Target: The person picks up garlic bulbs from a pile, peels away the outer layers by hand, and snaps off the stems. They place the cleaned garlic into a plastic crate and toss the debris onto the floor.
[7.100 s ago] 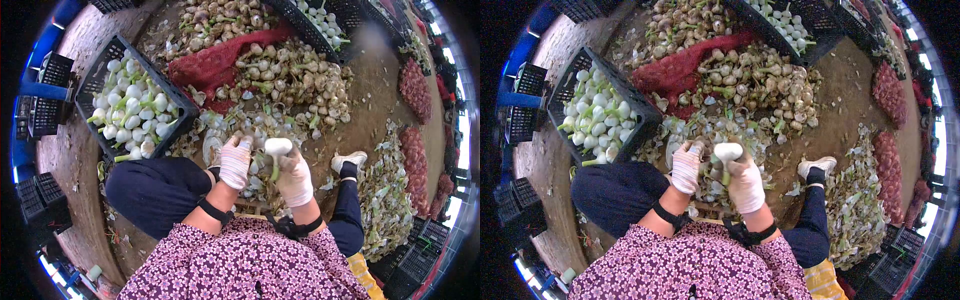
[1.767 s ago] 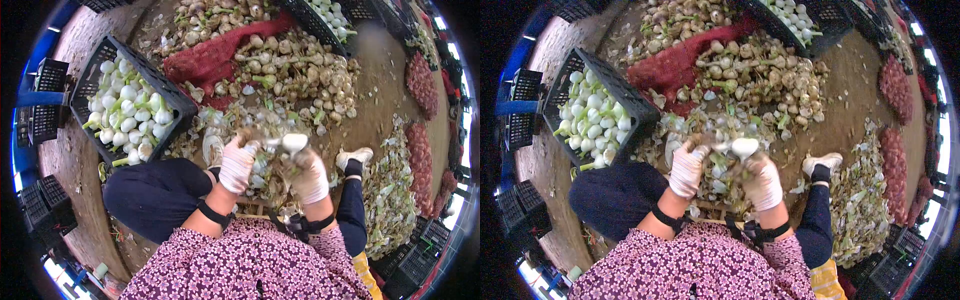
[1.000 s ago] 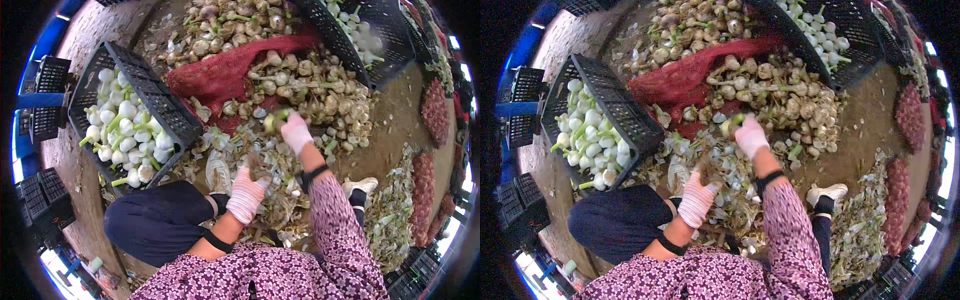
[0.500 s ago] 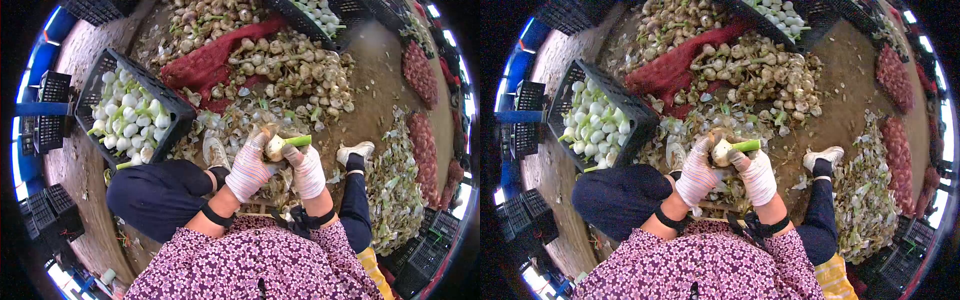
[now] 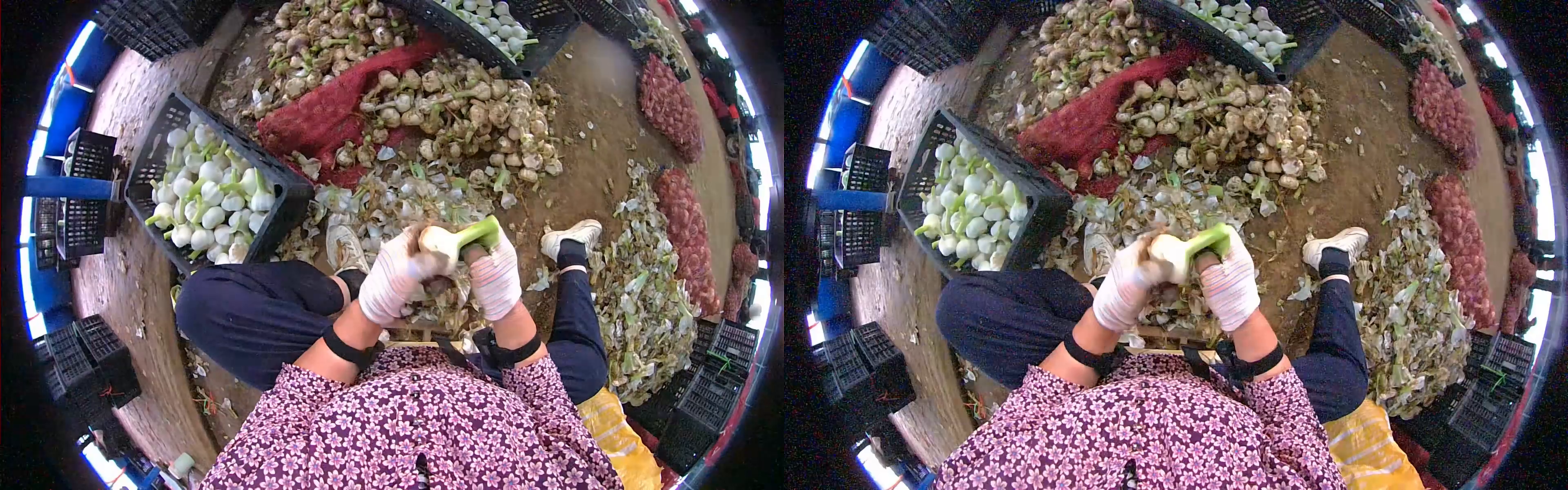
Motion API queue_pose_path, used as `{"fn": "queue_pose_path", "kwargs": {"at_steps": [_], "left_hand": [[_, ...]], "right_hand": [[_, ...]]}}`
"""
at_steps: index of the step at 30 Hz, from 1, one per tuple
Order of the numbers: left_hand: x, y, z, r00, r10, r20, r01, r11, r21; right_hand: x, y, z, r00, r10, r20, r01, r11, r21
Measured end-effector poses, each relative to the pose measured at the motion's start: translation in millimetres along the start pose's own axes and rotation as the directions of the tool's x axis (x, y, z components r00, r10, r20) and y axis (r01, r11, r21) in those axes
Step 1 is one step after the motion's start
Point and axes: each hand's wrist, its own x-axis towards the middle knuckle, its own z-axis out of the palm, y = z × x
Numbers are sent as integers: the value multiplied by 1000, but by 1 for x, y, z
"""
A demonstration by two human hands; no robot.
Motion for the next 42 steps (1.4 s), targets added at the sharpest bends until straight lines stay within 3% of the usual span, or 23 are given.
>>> {"fn": "queue_pose_path", "kwargs": {"at_steps": [1,2,4,5,7,8,10,12,18,20,22,24,26,27,28,30,31,33,34,36,38,40,42], "left_hand": [[1,-6,-5,983,-143,118,179,900,-398],[3,-6,-8,934,-219,281,356,620,-699],[5,-6,-3,932,-327,155,343,659,-670],[7,-5,-3,972,-234,27,217,847,-486],[9,-4,5,999,-27,-40,20,985,-171],[9,2,2,999,-28,-42,21,985,-172],[9,12,-8,978,-177,111,196,962,-190],[6,14,-12,974,-172,147,210,928,-308],[5,23,-9,970,-82,227,186,854,-485],[0,38,-8,949,-97,299,246,822,-514],[-4,48,-2,943,-63,328,217,862,-458],[-1,38,-7,933,-46,356,235,827,-510],[1,14,-10,962,-93,258,192,900,-391],[1,5,-12,968,-23,251,123,913,-390],[2,7,-11,968,-24,251,124,912,-391],[6,14,-7,981,-65,184,87,989,-117],[9,9,-7,974,91,206,-100,995,32],[5,16,-10,977,80,197,-100,991,94],[3,19,-12,982,63,181,-92,984,156],[0,23,-15,979,134,153,-178,928,327],[1,25,-15,977,-21,214,-87,871,484],[4,11,-14,976,60,210,-166,826,539],[6,6,-13,963,95,254,-248,687,683]], "right_hand": [[0,-4,0,999,11,44,-14,998,62],[-1,-10,3,999,11,48,-14,998,61],[-3,-26,9,989,140,54,-150,938,311],[-3,-31,9,991,127,33,-130,987,95],[-2,-14,11,1000,25,8,-26,999,42],[-3,-11,14,997,-80,-12,80,997,-8],[-6,-16,13,1000,-9,-4,9,1000,-17],[-6,-25,14,972,216,-89,-179,933,312],[15,-20,20,948,319,0,-245,729,639],[32,38,12,977,148,-157,-141,989,55],[43,106,-14,978,138,-156,-141,990,-12],[25,102,-20,968,102,229,17,884,-467],[16,74,-16,908,369,201,-385,921,51],[5,32,-7,976,163,145,-185,970,157],[2,11,-12,949,229,218,-306,835,457],[-9,-1,-19,906,132,403,-393,620,679],[-14,-9,-18,908,131,398,-387,623,680],[-19,-32,-5,955,223,197,-290,845,449],[-20,-31,-4,955,219,202,-289,846,449],[-23,-20,-3,998,46,43,-44,998,-33],[-22,-10,-7,997,-55,45,61,985,-159],[-18,-22,-6,923,-299,242,383,773,-506],[-17,-31,1,909,-319,270,418,694,-586]]}}
